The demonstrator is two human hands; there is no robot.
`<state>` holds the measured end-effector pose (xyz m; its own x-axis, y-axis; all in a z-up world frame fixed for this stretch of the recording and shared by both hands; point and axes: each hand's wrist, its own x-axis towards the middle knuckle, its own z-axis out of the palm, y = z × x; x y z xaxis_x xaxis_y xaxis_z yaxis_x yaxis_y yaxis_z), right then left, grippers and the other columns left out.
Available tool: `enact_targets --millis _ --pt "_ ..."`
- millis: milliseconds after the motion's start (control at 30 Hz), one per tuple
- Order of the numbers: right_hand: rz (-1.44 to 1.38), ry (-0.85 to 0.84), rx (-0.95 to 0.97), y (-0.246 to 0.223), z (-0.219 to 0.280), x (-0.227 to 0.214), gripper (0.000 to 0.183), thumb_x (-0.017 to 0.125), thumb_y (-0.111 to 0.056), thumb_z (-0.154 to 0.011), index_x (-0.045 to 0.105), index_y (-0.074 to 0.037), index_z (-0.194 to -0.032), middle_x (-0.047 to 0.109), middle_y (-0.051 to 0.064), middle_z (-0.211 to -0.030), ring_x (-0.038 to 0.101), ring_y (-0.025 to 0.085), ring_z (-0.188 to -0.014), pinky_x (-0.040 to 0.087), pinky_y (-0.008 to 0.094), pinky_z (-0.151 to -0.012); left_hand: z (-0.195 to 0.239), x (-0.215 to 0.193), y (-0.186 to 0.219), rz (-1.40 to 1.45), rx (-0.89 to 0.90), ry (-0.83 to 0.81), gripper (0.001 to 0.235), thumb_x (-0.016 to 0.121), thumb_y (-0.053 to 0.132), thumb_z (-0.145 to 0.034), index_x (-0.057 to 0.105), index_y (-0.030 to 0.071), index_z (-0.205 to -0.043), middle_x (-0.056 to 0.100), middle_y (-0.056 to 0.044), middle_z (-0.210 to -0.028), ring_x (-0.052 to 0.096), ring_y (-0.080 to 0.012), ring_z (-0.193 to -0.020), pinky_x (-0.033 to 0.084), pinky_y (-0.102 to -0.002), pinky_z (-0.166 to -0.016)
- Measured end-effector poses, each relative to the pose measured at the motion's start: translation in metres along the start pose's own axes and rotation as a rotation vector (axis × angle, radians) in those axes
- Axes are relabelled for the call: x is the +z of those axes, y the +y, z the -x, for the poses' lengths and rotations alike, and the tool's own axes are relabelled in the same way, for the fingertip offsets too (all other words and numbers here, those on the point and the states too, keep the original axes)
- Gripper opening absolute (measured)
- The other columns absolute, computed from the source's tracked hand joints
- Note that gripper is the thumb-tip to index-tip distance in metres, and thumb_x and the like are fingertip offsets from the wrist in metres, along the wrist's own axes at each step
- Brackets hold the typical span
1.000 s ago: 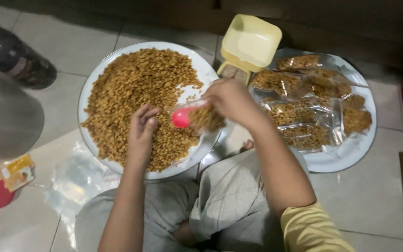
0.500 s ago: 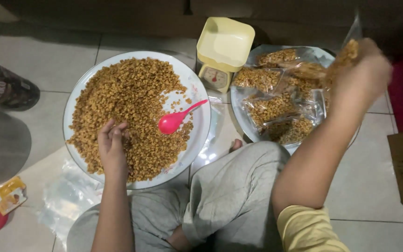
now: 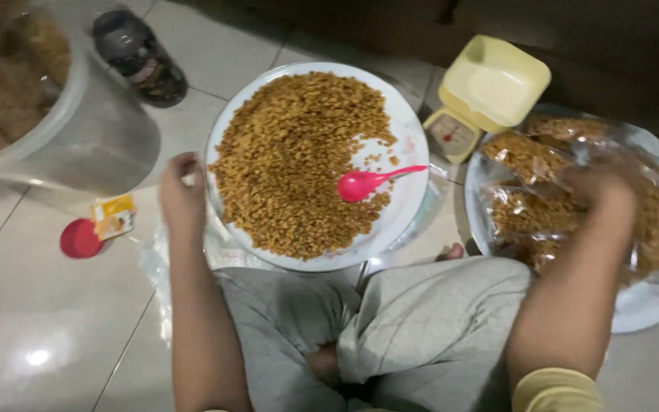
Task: The person scoops a brown granular snack from a large plate into small clear plastic bags using a pink scoop. They then seal each bag and place it on a tray. The process is repeated continuously throughout the video.
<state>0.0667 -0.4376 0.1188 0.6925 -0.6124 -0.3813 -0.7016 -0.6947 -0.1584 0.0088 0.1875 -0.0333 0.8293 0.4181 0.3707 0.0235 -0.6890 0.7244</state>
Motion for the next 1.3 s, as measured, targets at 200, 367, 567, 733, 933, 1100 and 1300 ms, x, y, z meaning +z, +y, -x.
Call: enact_targets --millis 200,367,567,733,933,1100,1300 --pt "0.641 0.004 0.078 -0.003 -0.078 0.02 0.103 0.065 -0.07 -0.078 0.039 -0.012 -0.159 0.044 0.022 -0.163 0.046 0.055 -0.143 0.035 0.076 -0.104 0.023 -0.021 -0.09 -0.469 -0.976 -0.571 0.116 0.077 0.062 -0.073 0.019 0.016 -0.162 0.03 -0.016 -0.162 0.029 -0.0441 -0.148 0.031 -0.058 -0.117" --pt "-0.257 0.209 0.177 -0.012 -0.003 0.008 0.104 0.084 -0.049 -0.1 0.016 0.008 -0.154 0.036 0.024 -0.158 0.045 0.047 -0.137 0.047 0.054 -0.104 0.015 -0.012 -0.062 -0.723 -0.975 -0.697 0.087 0.082 0.042 -0.083 0.034 0.022 -0.152 0.037 -0.007 -0.156 0.03 -0.0357 -0.145 0.028 -0.061 -0.112" --pt "-0.051 0.377 -0.15 0.047 -0.139 0.057 0.073 0.083 -0.051 -0.098 0.05 0.004 -0.133 0.057 0.026 -0.136 0.061 0.045 -0.12 0.049 0.052 -0.095 0.017 -0.024 -0.051 -0.868 -0.979 -0.568 0.032 0.059 0.025 -0.091 0.071 0.025 -0.121 0.068 -0.001 -0.129 0.051 -0.0257 -0.132 0.016 -0.054 -0.111" --pt "-0.153 0.46 -0.551 0.0 -0.069 0.041 0.045 0.077 -0.034 -0.103 0.076 0.003 -0.129 0.075 0.026 -0.115 0.07 0.045 -0.099 0.052 0.052 -0.083 0.015 -0.05 0.006 -0.699 -0.328 0.2 0.019 0.052 0.014 -0.069 0.051 0.026 -0.054 0.046 0.001 -0.05 0.046 -0.0236 -0.051 0.026 -0.04 -0.091" --pt "-0.46 -0.007 -0.721 -0.106 0.106 0.05 0.038 0.059 -0.023 -0.105 0.06 -0.007 -0.14 0.06 0.015 -0.141 0.058 0.032 -0.123 0.045 0.05 -0.1 0.018 -0.038 0.123 0.234 0.071 0.415 0.009 0.069 0.002 -0.097 0.075 0.003 -0.103 0.078 -0.009 -0.099 0.074 -0.015 -0.09 0.059 -0.028 -0.085" --pt "-0.625 -0.599 -1.077 -0.134 0.175 0.096 0.044 0.065 -0.007 -0.096 0.063 0.002 -0.138 0.072 0.026 -0.119 0.07 0.035 -0.103 0.058 0.045 -0.091 0.037 0.011 0.132 1.071 -0.571 0.125 0.009 0.066 0.016 -0.101 0.066 0.011 -0.108 0.076 -0.008 -0.102 0.077 -0.021 -0.09 0.066 -0.033 -0.074" --pt "-1.074 -0.532 -0.861 -0.127 0.152 0.109 0.028 0.059 -0.013 -0.103 0.071 0.001 -0.123 0.073 0.016 -0.105 0.071 0.024 -0.092 0.063 0.036 -0.08 0.04 0.011 0.151 1.024 -0.589 0.002 0.025 0.055 0.015 -0.105 0.067 0.0 -0.121 0.075 -0.022 -0.11 0.077 -0.0316 -0.1 0.066 -0.046 -0.083"
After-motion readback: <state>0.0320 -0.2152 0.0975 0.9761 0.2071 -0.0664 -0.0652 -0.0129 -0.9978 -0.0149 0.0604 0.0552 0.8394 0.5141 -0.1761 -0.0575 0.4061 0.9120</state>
